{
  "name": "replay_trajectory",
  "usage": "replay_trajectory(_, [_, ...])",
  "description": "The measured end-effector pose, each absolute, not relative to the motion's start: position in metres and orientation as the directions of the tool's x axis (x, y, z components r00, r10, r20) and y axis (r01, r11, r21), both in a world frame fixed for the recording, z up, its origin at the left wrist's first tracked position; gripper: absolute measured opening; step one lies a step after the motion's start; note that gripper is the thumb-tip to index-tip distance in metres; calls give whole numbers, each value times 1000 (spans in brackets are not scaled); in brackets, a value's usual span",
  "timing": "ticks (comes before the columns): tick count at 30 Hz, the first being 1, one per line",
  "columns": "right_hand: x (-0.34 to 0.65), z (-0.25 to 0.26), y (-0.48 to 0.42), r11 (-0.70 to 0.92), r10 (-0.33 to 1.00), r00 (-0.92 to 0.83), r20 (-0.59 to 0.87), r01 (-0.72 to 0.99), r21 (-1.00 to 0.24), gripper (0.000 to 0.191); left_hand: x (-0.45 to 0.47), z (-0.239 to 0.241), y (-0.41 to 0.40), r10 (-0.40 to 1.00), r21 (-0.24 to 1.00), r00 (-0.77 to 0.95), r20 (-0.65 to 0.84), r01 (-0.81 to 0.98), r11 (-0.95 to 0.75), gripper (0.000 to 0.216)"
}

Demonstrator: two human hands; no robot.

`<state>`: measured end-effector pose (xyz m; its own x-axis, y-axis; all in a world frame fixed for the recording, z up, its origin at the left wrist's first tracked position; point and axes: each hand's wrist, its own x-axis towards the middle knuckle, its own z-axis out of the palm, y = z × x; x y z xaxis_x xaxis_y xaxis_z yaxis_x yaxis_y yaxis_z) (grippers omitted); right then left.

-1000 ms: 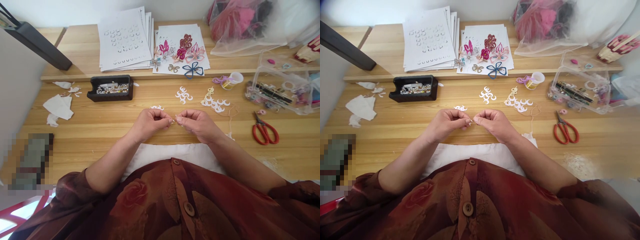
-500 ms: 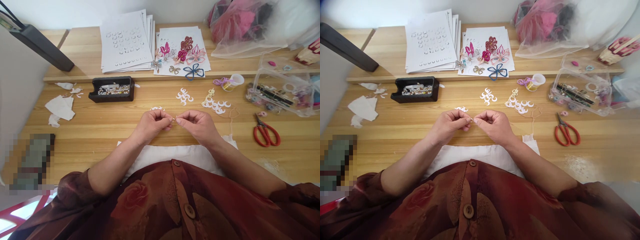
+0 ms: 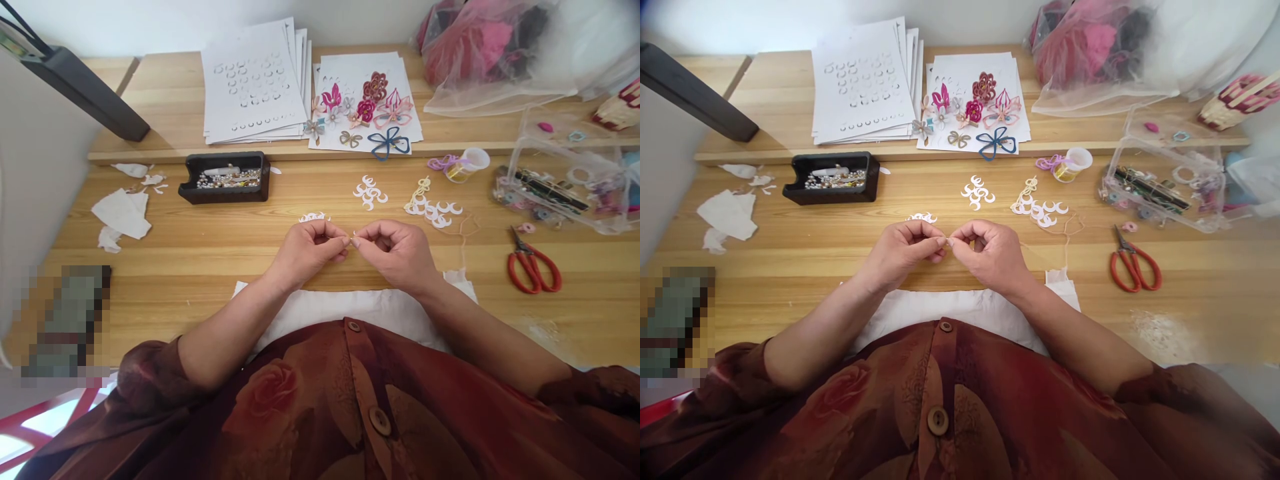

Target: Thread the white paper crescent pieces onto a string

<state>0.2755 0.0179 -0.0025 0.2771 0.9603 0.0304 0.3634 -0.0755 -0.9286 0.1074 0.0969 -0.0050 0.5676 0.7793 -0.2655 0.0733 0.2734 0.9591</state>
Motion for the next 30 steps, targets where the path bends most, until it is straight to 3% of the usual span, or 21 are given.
replay_trajectory(13, [282,0,18,-121,982,183,-54,381,-917,15,100,0,103,782,945,621,-46,282,-168,14])
replay_trajectory(24, [287,-4,24,-140,977,184,-107,180,-974,23,102,1,106,748,955,594,-296,178,236,19])
replay_trajectory(30, [283,-5,23,-124,974,205,-93,146,-981,20,103,-3,105,763,956,577,-291,165,241,19])
